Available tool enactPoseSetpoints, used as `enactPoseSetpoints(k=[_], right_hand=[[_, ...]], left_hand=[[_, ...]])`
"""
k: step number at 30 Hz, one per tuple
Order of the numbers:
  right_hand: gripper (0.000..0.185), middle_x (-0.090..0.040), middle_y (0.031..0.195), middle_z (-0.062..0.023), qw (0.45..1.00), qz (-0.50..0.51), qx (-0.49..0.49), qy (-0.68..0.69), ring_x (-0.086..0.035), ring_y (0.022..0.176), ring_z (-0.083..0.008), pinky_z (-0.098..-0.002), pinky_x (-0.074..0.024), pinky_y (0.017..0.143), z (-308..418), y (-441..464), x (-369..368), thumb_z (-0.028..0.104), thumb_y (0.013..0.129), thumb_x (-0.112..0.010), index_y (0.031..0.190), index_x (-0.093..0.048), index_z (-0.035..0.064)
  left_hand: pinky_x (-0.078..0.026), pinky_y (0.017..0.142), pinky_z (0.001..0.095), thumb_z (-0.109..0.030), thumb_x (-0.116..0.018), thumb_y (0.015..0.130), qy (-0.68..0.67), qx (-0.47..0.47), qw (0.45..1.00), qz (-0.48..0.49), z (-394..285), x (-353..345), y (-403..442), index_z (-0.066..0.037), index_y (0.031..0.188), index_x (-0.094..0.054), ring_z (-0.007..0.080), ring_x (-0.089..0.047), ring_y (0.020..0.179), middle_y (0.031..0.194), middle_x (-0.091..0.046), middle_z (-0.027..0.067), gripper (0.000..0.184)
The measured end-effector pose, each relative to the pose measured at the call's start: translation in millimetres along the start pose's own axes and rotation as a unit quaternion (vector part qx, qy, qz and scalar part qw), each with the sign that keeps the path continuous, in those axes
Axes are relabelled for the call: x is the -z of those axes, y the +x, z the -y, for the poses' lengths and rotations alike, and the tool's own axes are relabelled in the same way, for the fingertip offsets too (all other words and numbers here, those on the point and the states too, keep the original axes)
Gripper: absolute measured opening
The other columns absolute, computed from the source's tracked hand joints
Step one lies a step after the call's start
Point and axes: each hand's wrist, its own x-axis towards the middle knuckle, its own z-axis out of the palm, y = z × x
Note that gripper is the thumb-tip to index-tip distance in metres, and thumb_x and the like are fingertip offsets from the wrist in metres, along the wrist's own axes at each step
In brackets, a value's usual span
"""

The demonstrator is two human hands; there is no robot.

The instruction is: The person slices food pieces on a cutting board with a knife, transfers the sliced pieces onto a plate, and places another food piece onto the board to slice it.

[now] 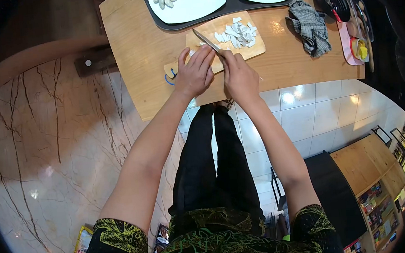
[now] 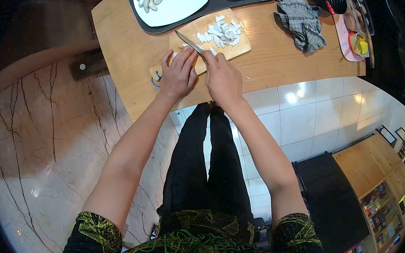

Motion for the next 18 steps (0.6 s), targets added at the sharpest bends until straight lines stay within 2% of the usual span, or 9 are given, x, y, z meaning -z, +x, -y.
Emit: enactPoseSetpoints(k=[4, 6, 7, 11, 18], right_hand=[[0.025, -0.066, 0.099, -0.0110, 1.000, -0.005, 0.006, -0.010, -0.072, 0.088, -0.0359, -0.0495, -0.0578, 0.071, -6, -6, 1, 0.015, 0.107, -0.058, 0.131, -0.064, 0.0203], [0.022, -0.069, 0.103, -0.0084, 1.000, -0.008, 0.011, -0.003, -0.072, 0.087, -0.0335, -0.0455, -0.0580, 0.071, -14, -16, 10, 0.019, 0.109, -0.061, 0.131, -0.065, 0.0195], [0.022, -0.065, 0.094, -0.0085, 0.999, -0.033, 0.026, -0.007, -0.072, 0.084, -0.0316, -0.0452, -0.0568, 0.067, -19, -21, 11, 0.019, 0.108, -0.060, 0.130, -0.066, 0.0198], [0.024, -0.065, 0.096, -0.0074, 0.999, -0.017, 0.017, -0.021, -0.072, 0.083, -0.0301, -0.0436, -0.0568, 0.066, -32, -46, 26, 0.017, 0.107, -0.063, 0.131, -0.066, 0.0193], [0.023, -0.064, 0.095, -0.0075, 0.999, -0.038, 0.027, -0.008, -0.072, 0.084, -0.0302, -0.0437, -0.0568, 0.067, -23, -32, 14, 0.017, 0.108, -0.062, 0.129, -0.067, 0.0193]], left_hand=[[-0.034, 0.123, 0.0544, -0.016, -0.068, 0.091, 0.001, 0.001, 1.000, -0.002, -1, -1, 0, -0.010, 0.143, -0.066, 0.0174, -0.058, 0.142, 0.149, -0.064, 0.0050, 0.053], [-0.034, 0.123, 0.0545, -0.017, -0.068, 0.091, 0.002, 0.002, 1.000, -0.004, 0, 0, -1, -0.010, 0.143, -0.066, 0.0175, -0.058, 0.142, 0.148, -0.065, 0.0048, 0.053], [-0.032, 0.124, 0.0551, -0.014, -0.067, 0.090, -0.009, -0.001, 1.000, -0.007, 0, -1, -1, -0.010, 0.145, -0.065, 0.0189, -0.058, 0.142, 0.149, -0.064, 0.0063, 0.055], [-0.031, 0.124, 0.0558, -0.012, -0.066, 0.090, -0.021, -0.005, 1.000, -0.010, -1, 1, 0, -0.008, 0.146, -0.064, 0.0201, -0.058, 0.143, 0.149, -0.062, 0.0077, 0.056], [-0.031, 0.124, 0.0558, -0.014, -0.066, 0.090, -0.022, -0.006, 1.000, -0.012, 1, -1, -1, -0.008, 0.146, -0.063, 0.0204, -0.057, 0.143, 0.150, -0.062, 0.0077, 0.056]])
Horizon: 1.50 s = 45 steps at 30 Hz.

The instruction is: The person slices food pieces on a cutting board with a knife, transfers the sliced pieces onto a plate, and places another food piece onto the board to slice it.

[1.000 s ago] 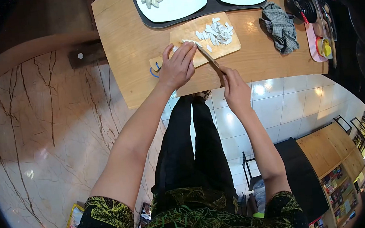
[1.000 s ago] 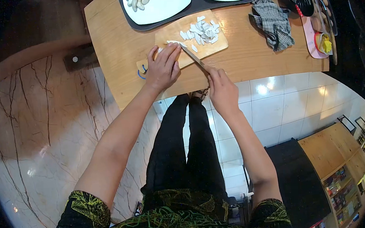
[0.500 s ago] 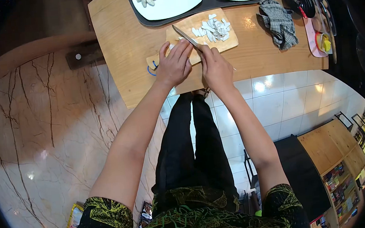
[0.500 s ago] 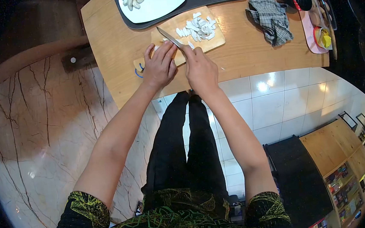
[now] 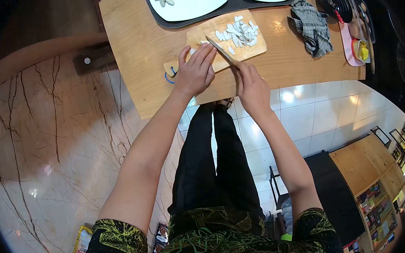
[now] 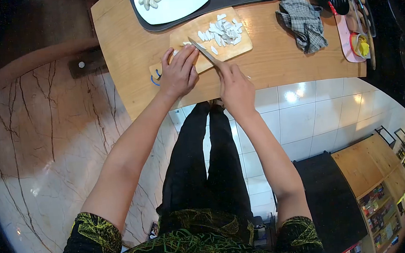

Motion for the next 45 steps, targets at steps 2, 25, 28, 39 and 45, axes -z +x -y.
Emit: enactPoseSetpoints(k=[2, 25, 28, 39, 45], right_hand=[[0.025, -0.064, 0.095, -0.0081, 1.000, 0.004, -0.005, 0.000, -0.072, 0.085, -0.0304, -0.0440, -0.0574, 0.067, 8, 12, -7, 0.014, 0.106, -0.062, 0.130, -0.066, 0.0197], [0.035, -0.065, 0.094, -0.0062, 1.000, -0.002, 0.005, -0.002, -0.072, 0.079, -0.0286, -0.0407, -0.0566, 0.065, -5, 0, -5, 0.013, 0.101, -0.068, 0.134, -0.071, 0.0226], [0.031, -0.069, 0.099, -0.0077, 0.999, 0.024, -0.030, 0.004, -0.072, 0.082, -0.0319, -0.0437, -0.0583, 0.067, 7, 12, -11, 0.012, 0.104, -0.063, 0.133, -0.071, 0.0212], [0.023, -0.076, 0.107, -0.0197, 0.954, 0.088, -0.159, 0.238, -0.073, 0.098, -0.0427, -0.0491, -0.0567, 0.083, -21, 19, 8, 0.018, 0.111, -0.055, 0.131, -0.064, 0.0112], [0.025, -0.074, 0.115, -0.0085, 0.996, 0.040, -0.040, 0.075, -0.073, 0.097, -0.0333, -0.0422, -0.0593, 0.079, -11, -9, 13, 0.017, 0.109, -0.059, 0.133, -0.067, 0.0134]], left_hand=[[-0.031, 0.125, 0.0559, -0.014, -0.066, 0.091, 0.002, 0.002, 1.000, 0.004, 0, -1, 0, -0.008, 0.146, -0.063, 0.0209, -0.058, 0.143, 0.149, -0.062, 0.0081, 0.056], [-0.034, 0.123, 0.0539, -0.017, -0.068, 0.092, 0.025, 0.008, 1.000, 0.005, 0, 0, 1, -0.011, 0.146, -0.064, 0.0163, -0.058, 0.142, 0.151, -0.063, 0.0028, 0.054], [-0.034, 0.123, 0.0537, -0.017, -0.068, 0.092, 0.024, 0.003, 1.000, 0.003, -2, 1, 1, -0.011, 0.146, -0.064, 0.0169, -0.058, 0.142, 0.151, -0.063, 0.0037, 0.055], [-0.034, 0.122, 0.0533, -0.015, -0.068, 0.090, 0.017, 0.006, 1.000, 0.010, -4, 5, 3, -0.011, 0.146, -0.063, 0.0188, -0.058, 0.141, 0.147, -0.062, 0.0050, 0.056], [-0.035, 0.123, 0.0502, -0.014, -0.068, 0.090, 0.011, 0.007, 1.000, 0.007, -3, 3, 4, -0.009, 0.144, -0.063, 0.0212, -0.057, 0.141, 0.146, -0.062, 0.0077, 0.055]])
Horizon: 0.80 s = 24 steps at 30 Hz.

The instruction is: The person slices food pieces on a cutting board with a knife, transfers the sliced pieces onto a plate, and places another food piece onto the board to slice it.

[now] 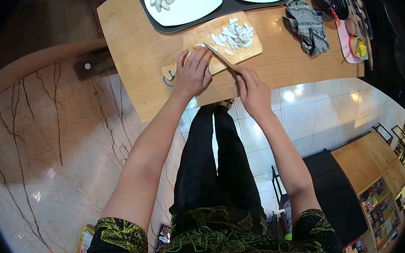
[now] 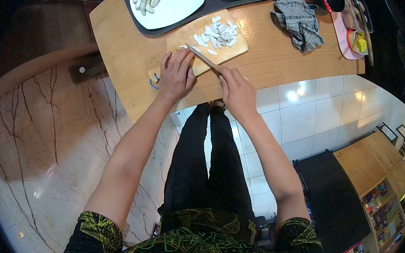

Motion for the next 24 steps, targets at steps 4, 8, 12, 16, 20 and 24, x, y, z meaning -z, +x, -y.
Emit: enactPoseSetpoints(k=[4, 8, 12, 16, 20, 24], right_hand=[[0.027, -0.073, 0.114, -0.0064, 1.000, -0.008, 0.000, -0.014, -0.073, 0.095, -0.0317, -0.0423, -0.0590, 0.075, 3, -11, -1, 0.013, 0.107, -0.061, 0.133, -0.068, 0.0169], [0.028, -0.073, 0.114, -0.0060, 0.999, 0.011, -0.025, -0.028, -0.073, 0.093, -0.0308, -0.0412, -0.0591, 0.074, 1, -15, 1, 0.013, 0.107, -0.061, 0.134, -0.068, 0.0178], [0.027, -0.074, 0.114, -0.0057, 0.999, 0.014, -0.020, -0.028, -0.074, 0.092, -0.0304, -0.0402, -0.0595, 0.074, 1, -10, 2, 0.014, 0.108, -0.061, 0.134, -0.069, 0.0182], [0.027, -0.074, 0.114, -0.0060, 1.000, 0.012, -0.011, -0.014, -0.074, 0.092, -0.0312, -0.0416, -0.0596, 0.075, 4, -1, -1, 0.015, 0.108, -0.061, 0.133, -0.070, 0.0183], [0.026, -0.074, 0.112, -0.0065, 1.000, 0.003, 0.001, -0.010, -0.074, 0.092, -0.0324, -0.0434, -0.0595, 0.075, 12, 14, -13, 0.017, 0.108, -0.061, 0.132, -0.070, 0.0188], [0.024, -0.068, 0.096, -0.0079, 0.999, -0.032, 0.024, -0.028, -0.073, 0.080, -0.0327, -0.0460, -0.0577, 0.065, 21, 31, -28, 0.020, 0.108, -0.061, 0.131, -0.068, 0.0221]], left_hand=[[-0.035, 0.123, 0.0510, -0.014, -0.068, 0.089, 0.002, 0.002, 1.000, -0.007, 0, 0, 0, -0.008, 0.143, -0.063, 0.0213, -0.056, 0.142, 0.147, -0.062, 0.0081, 0.054], [-0.034, 0.123, 0.0522, -0.014, -0.068, 0.089, -0.002, 0.000, 1.000, -0.004, 0, 2, 1, -0.008, 0.143, -0.062, 0.0217, -0.057, 0.142, 0.147, -0.062, 0.0077, 0.055], [-0.034, 0.123, 0.0528, -0.014, -0.068, 0.089, -0.002, 0.000, 1.000, -0.007, 0, 0, 0, -0.008, 0.142, -0.063, 0.0214, -0.057, 0.142, 0.146, -0.063, 0.0074, 0.054], [-0.034, 0.124, 0.0529, -0.015, -0.068, 0.090, -0.002, 0.004, 1.000, -0.008, 1, -2, -1, -0.009, 0.142, -0.064, 0.0206, -0.057, 0.143, 0.146, -0.064, 0.0071, 0.053], [-0.034, 0.124, 0.0529, -0.015, -0.068, 0.090, -0.002, 0.004, 1.000, -0.011, 2, -3, -2, -0.010, 0.141, -0.065, 0.0202, -0.057, 0.143, 0.146, -0.064, 0.0067, 0.051], [-0.034, 0.123, 0.0529, -0.016, -0.068, 0.090, -0.006, 0.006, 1.000, -0.010, 2, -3, -1, -0.009, 0.140, -0.065, 0.0202, -0.057, 0.143, 0.146, -0.064, 0.0067, 0.051]])
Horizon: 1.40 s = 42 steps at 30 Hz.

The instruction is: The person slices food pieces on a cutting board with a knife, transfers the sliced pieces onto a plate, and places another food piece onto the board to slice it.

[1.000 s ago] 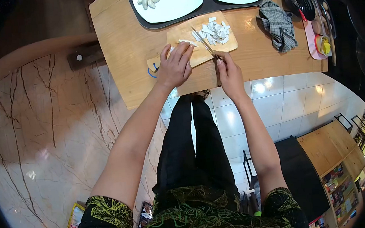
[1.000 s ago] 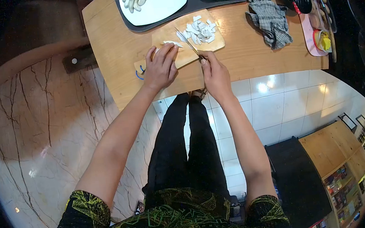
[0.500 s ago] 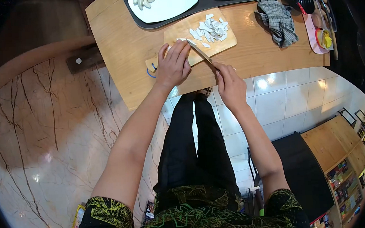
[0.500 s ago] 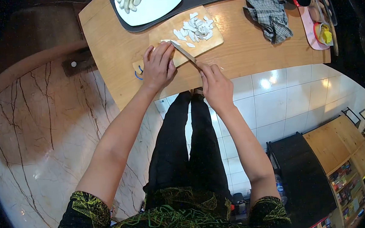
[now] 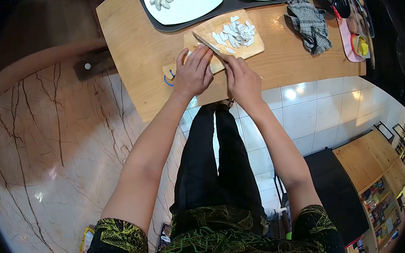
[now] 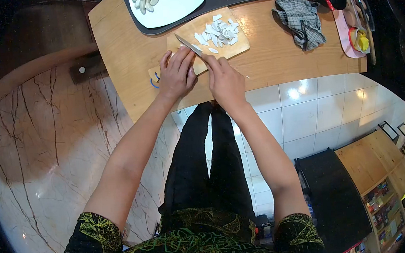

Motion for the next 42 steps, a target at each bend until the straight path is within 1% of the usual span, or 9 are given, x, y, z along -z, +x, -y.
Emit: enactPoseSetpoints(k=[4, 7, 13, 17, 21, 27, 29, 30, 42], right_hand=[[0.023, -0.071, 0.101, -0.0085, 0.999, 0.026, -0.028, -0.014, -0.073, 0.088, -0.0350, -0.0473, -0.0582, 0.072, 7, 10, -4, 0.021, 0.109, -0.060, 0.130, -0.068, 0.0215], [0.023, -0.067, 0.095, -0.0083, 1.000, -0.001, -0.001, -0.018, -0.073, 0.078, -0.0348, -0.0480, -0.0578, 0.066, 5, 5, -3, 0.021, 0.109, -0.061, 0.131, -0.068, 0.0219], [0.025, -0.067, 0.098, -0.0075, 1.000, -0.020, 0.009, 0.007, -0.072, 0.083, -0.0326, -0.0455, -0.0575, 0.068, -10, -24, 14, 0.019, 0.108, -0.062, 0.132, -0.068, 0.0217], [0.025, -0.072, 0.108, -0.0075, 0.998, 0.041, -0.038, -0.010, -0.072, 0.092, -0.0331, -0.0435, -0.0587, 0.073, -18, -42, 30, 0.014, 0.108, -0.061, 0.132, -0.068, 0.0171], [0.029, -0.068, 0.101, -0.0064, 0.999, 0.022, -0.022, -0.015, -0.072, 0.085, -0.0302, -0.0418, -0.0575, 0.068, -17, -35, 26, 0.016, 0.106, -0.064, 0.135, -0.068, 0.0219], [0.027, -0.067, 0.098, -0.0089, 1.000, 0.009, -0.008, -0.018, -0.072, 0.081, -0.0345, -0.0468, -0.0575, 0.066, 0, 1, 0, 0.019, 0.108, -0.061, 0.134, -0.068, 0.0226], [0.025, -0.067, 0.097, -0.0099, 1.000, 0.006, -0.002, -0.021, -0.073, 0.080, -0.0369, -0.0488, -0.0579, 0.066, 6, 11, -7, 0.021, 0.109, -0.059, 0.133, -0.067, 0.0222], [0.025, -0.071, 0.101, -0.0089, 0.999, 0.030, -0.027, -0.028, -0.073, 0.087, -0.0357, -0.0466, -0.0580, 0.070, 12, 15, -4, 0.020, 0.108, -0.061, 0.132, -0.068, 0.0214], [0.025, -0.070, 0.105, -0.0066, 0.999, 0.029, -0.019, -0.037, -0.073, 0.086, -0.0316, -0.0429, -0.0583, 0.069, -10, -35, 32, 0.017, 0.108, -0.062, 0.132, -0.067, 0.0193]], left_hand=[[-0.034, 0.123, 0.0531, -0.016, -0.068, 0.090, -0.001, 0.000, 1.000, -0.003, 0, -1, -1, -0.010, 0.141, -0.066, 0.0202, -0.058, 0.142, 0.146, -0.065, 0.0063, 0.051], [-0.034, 0.123, 0.0533, -0.016, -0.068, 0.090, 0.001, 0.002, 1.000, -0.001, 0, 0, -1, -0.010, 0.140, -0.066, 0.0201, -0.058, 0.142, 0.146, -0.065, 0.0060, 0.051], [-0.035, 0.122, 0.0531, -0.015, -0.068, 0.090, 0.003, 0.002, 1.000, 0.002, -1, 2, 0, -0.010, 0.141, -0.066, 0.0200, -0.058, 0.142, 0.146, -0.065, 0.0055, 0.051], [-0.036, 0.122, 0.0527, -0.016, -0.069, 0.090, 0.002, 0.000, 1.000, 0.008, -2, 5, 1, -0.010, 0.141, -0.066, 0.0195, -0.059, 0.142, 0.147, -0.065, 0.0048, 0.051], [-0.036, 0.122, 0.0524, -0.016, -0.069, 0.090, 0.013, -0.003, 1.000, -0.003, -1, 1, 0, -0.011, 0.141, -0.066, 0.0190, -0.058, 0.142, 0.147, -0.065, 0.0042, 0.051], [-0.033, 0.123, 0.0536, -0.013, -0.067, 0.089, -0.005, -0.008, 1.000, -0.001, 1, 1, 0, -0.009, 0.142, -0.065, 0.0224, -0.058, 0.142, 0.145, -0.064, 0.0077, 0.054], [-0.034, 0.123, 0.0530, -0.017, -0.069, 0.089, 0.012, 0.000, 1.000, 0.004, 1, -1, -2, -0.012, 0.142, -0.067, 0.0185, -0.057, 0.143, 0.146, -0.066, 0.0039, 0.053], [-0.034, 0.123, 0.0530, -0.017, -0.069, 0.089, 0.010, 0.000, 1.000, 0.006, 1, 0, -3, -0.012, 0.142, -0.067, 0.0185, -0.057, 0.143, 0.146, -0.066, 0.0039, 0.053], [-0.036, 0.123, 0.0522, -0.016, -0.069, 0.089, 0.022, 0.000, 1.000, 0.004, 0, 2, 0, -0.012, 0.143, -0.067, 0.0188, -0.057, 0.143, 0.147, -0.066, 0.0027, 0.054]])
